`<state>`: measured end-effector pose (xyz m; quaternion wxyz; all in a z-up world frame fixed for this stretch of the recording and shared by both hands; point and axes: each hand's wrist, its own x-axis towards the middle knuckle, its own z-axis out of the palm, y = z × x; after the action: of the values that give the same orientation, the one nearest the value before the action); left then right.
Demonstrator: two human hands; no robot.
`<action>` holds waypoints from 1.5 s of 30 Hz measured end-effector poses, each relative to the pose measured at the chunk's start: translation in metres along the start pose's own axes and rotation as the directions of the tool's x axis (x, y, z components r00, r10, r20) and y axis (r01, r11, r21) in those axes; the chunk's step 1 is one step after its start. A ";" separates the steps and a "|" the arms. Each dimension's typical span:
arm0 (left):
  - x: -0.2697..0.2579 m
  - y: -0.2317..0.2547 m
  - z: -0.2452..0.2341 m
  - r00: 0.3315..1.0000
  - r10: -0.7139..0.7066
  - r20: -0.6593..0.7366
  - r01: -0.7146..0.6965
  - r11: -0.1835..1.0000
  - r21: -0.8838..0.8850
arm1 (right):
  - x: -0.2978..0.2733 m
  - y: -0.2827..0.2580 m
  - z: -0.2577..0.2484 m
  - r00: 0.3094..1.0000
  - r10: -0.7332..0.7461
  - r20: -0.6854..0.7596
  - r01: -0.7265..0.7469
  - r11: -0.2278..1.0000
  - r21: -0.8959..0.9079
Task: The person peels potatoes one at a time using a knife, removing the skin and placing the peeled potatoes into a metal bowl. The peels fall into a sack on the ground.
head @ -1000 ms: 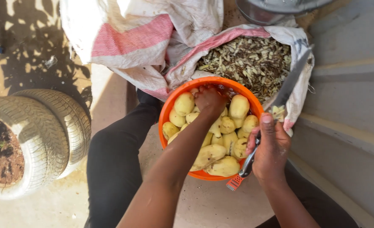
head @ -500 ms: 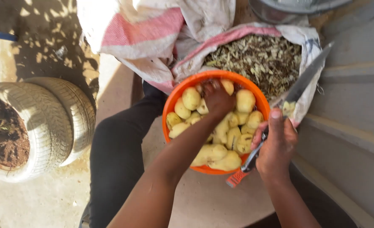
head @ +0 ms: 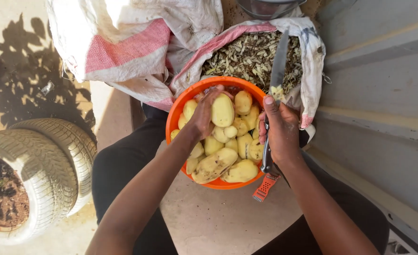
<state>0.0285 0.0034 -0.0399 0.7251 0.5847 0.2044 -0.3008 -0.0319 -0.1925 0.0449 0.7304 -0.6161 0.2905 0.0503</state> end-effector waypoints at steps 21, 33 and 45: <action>-0.017 -0.012 0.027 0.976 -0.072 -0.206 -0.091 0.725 -0.682 | -0.023 0.075 0.030 0.970 -0.030 0.242 0.124 0.917 -0.380; -0.043 0.046 0.035 0.971 -0.176 -0.162 0.019 0.731 -0.682 | 0.000 0.043 0.023 0.970 0.058 0.238 -0.044 0.997 -0.062; -0.035 0.038 0.029 0.961 -0.275 0.001 0.209 0.728 -0.652 | 0.001 0.059 0.021 0.955 0.013 0.296 -0.028 0.999 0.044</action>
<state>0.0269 -0.0123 0.0173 0.8256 0.2807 0.4046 -0.2753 -0.0488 -0.1591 -0.0060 0.7794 -0.5811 0.1855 0.1426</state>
